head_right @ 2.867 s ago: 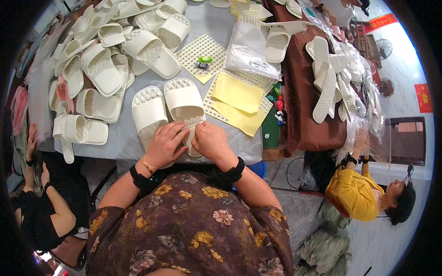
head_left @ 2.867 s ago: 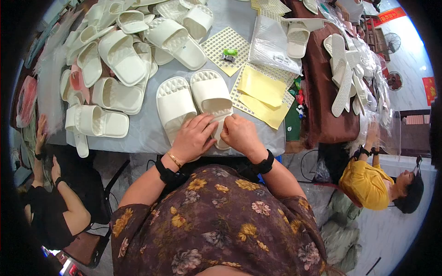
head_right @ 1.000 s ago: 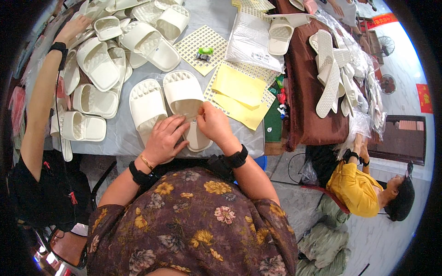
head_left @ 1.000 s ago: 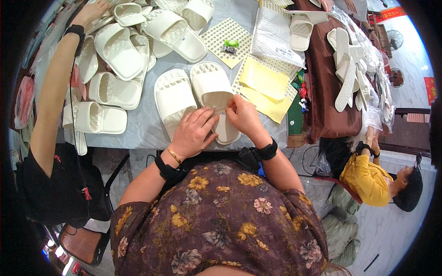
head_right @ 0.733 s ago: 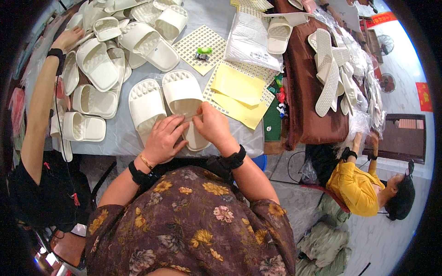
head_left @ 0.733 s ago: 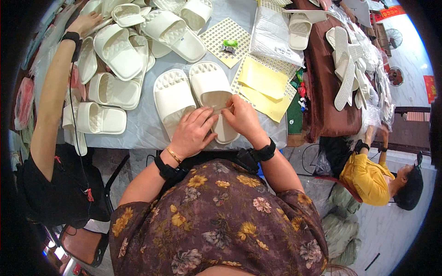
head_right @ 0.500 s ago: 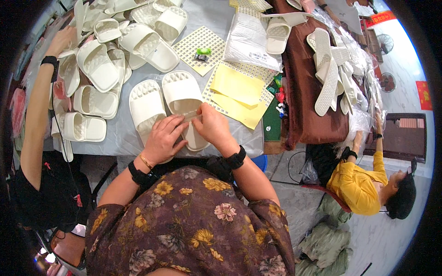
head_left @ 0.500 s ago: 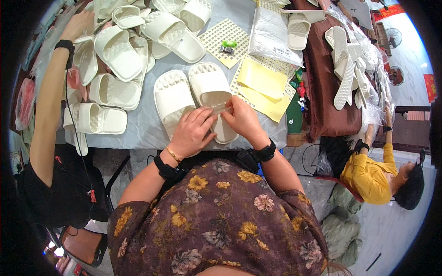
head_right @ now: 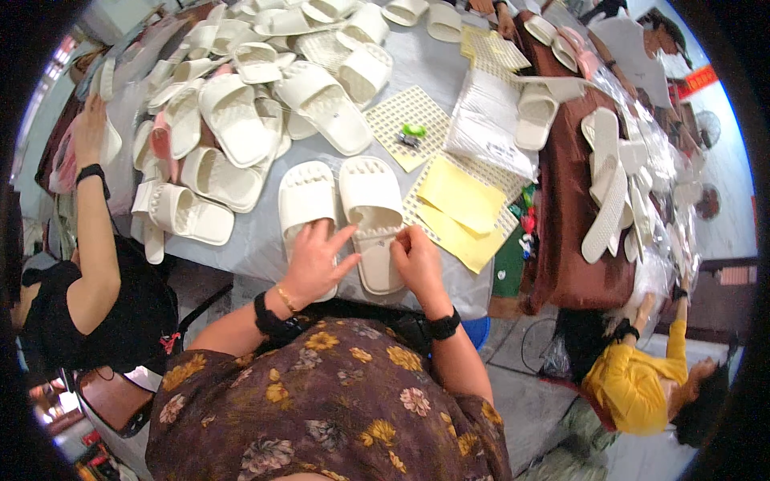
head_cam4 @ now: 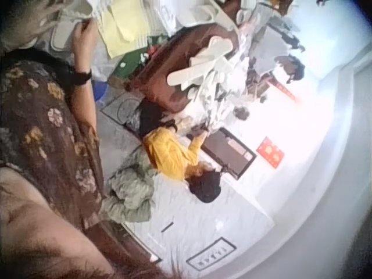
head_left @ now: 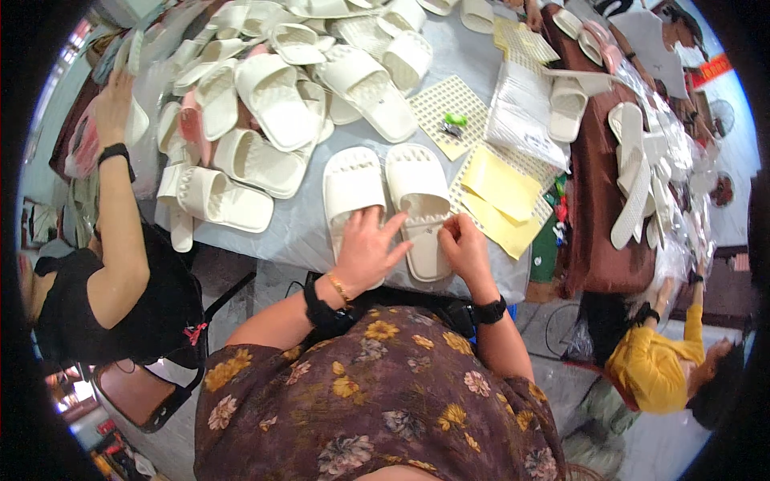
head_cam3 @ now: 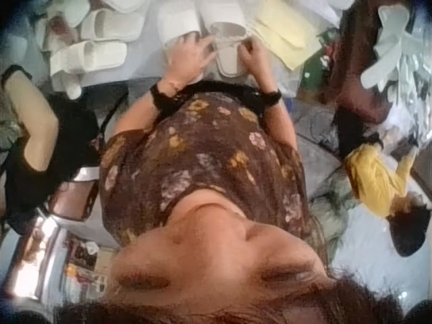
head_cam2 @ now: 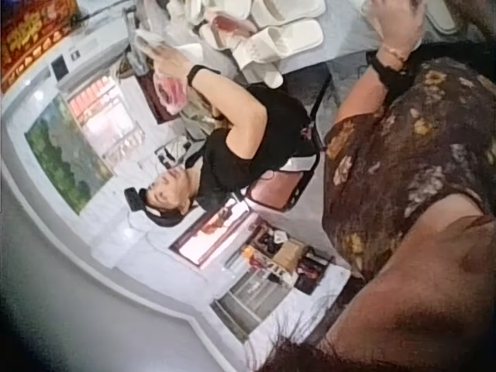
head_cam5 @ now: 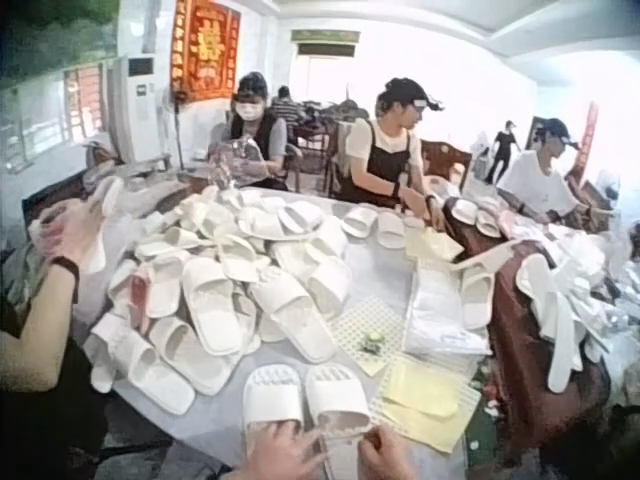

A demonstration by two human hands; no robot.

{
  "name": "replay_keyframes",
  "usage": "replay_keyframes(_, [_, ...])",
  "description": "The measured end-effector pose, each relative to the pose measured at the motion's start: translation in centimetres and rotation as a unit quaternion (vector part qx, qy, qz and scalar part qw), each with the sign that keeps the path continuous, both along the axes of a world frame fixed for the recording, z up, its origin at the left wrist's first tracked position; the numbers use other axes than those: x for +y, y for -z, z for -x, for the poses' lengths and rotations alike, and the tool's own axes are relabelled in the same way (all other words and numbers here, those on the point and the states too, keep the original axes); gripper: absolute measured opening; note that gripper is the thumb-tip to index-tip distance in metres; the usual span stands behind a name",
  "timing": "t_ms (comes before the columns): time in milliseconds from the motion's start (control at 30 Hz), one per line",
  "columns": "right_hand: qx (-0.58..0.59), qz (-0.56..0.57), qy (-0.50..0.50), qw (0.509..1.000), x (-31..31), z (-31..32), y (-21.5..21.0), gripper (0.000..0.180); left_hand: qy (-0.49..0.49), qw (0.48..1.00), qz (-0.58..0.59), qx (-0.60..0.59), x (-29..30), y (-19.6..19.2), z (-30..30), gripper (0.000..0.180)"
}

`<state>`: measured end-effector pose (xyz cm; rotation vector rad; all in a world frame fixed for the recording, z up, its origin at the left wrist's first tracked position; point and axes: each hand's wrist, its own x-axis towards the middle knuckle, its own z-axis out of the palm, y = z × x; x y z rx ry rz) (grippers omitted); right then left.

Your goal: Inspecting, stacking, and packaging white slippers at a manufacturing work table.

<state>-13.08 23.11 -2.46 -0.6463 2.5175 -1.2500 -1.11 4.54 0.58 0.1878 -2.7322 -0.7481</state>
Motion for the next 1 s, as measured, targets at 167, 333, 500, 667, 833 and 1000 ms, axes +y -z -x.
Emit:
replay_keyframes(167, [-0.005,0.011,-0.024,1.000,-0.1,-0.1,0.0,0.016,-0.032,0.998,0.042,-0.023,0.9,1.1,1.7,0.069])
replay_keyframes(333, [-0.035,0.032,-0.023,0.999,0.2,0.2,-0.2,0.015,-0.023,1.000,-0.008,-0.003,0.7,1.2,1.5,0.069])
replay_keyframes(500, [-0.015,0.016,-0.010,1.000,0.6,0.4,0.6,0.018,-0.008,0.998,-0.056,0.011,-0.8,-1.3,-0.2,0.064])
replay_keyframes(667, [-0.032,-0.001,0.001,0.999,0.7,0.4,0.7,0.017,-0.034,0.994,-0.086,0.056,-5.8,-6.4,0.1,0.046])
replay_keyframes(833, [-0.051,0.122,-0.005,0.991,2.1,1.0,-0.4,0.013,-0.139,0.984,-0.006,0.113,-16.2,-9.4,4.8,0.040])
replay_keyframes(1000, [0.151,0.106,0.147,0.972,7.3,6.0,-3.4,0.014,-0.206,0.970,0.084,0.094,-28.1,-10.5,8.7,0.054])
